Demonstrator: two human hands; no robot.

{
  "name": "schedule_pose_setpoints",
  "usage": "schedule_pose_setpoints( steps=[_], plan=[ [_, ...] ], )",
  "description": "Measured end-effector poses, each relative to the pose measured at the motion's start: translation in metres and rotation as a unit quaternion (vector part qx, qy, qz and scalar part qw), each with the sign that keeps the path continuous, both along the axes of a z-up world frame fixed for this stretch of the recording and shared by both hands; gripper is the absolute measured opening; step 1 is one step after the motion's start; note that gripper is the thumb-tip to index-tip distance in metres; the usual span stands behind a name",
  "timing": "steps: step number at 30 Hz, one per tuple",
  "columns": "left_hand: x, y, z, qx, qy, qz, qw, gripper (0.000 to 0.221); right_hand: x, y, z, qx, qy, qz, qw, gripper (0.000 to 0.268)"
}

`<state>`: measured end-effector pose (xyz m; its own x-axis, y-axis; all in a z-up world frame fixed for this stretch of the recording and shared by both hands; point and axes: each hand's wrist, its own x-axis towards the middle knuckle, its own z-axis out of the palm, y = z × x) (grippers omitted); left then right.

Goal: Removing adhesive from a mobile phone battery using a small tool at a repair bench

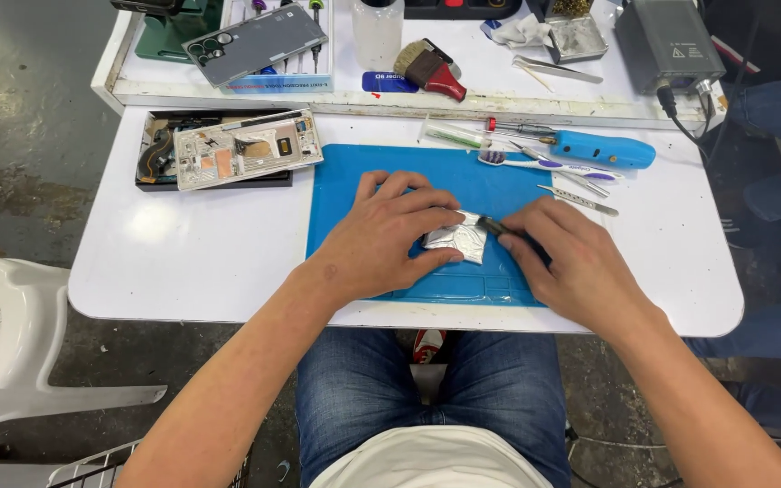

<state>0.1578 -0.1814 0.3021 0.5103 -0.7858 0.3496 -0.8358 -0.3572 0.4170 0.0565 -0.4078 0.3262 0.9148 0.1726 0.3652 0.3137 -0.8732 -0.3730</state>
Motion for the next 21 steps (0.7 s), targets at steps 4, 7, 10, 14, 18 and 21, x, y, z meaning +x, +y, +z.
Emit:
schedule_pose_setpoints(
  steps=[4, 7, 10, 14, 18, 21],
  plan=[
    [-0.001, 0.001, 0.000, -0.004, -0.006, 0.001, 1.000, 0.032, -0.009, 0.005, 0.004, 0.012, 0.010, 0.032, 0.999, 0.013],
    [0.001, 0.000, 0.000, -0.002, -0.007, 0.001, 1.000, 0.032, -0.005, 0.006, 0.007, 0.025, 0.020, 0.032, 0.999, 0.014],
    [-0.002, 0.000, -0.001, -0.006, -0.012, 0.000, 1.000, 0.032, -0.003, 0.008, 0.005, -0.018, -0.001, 0.015, 1.000, 0.016],
    [-0.003, 0.001, 0.000, -0.006, 0.001, 0.006, 1.000, 0.032, -0.001, 0.006, -0.002, -0.016, -0.011, 0.010, 1.000, 0.012],
    [-0.001, 0.001, -0.001, -0.003, -0.010, 0.013, 1.000, 0.032, -0.003, 0.006, -0.001, 0.004, 0.002, 0.033, 0.999, 0.013],
    [-0.002, 0.000, -0.002, -0.006, -0.008, 0.013, 1.000, 0.032, -0.011, 0.007, 0.004, 0.001, 0.015, 0.053, 0.999, 0.010]
  ],
)
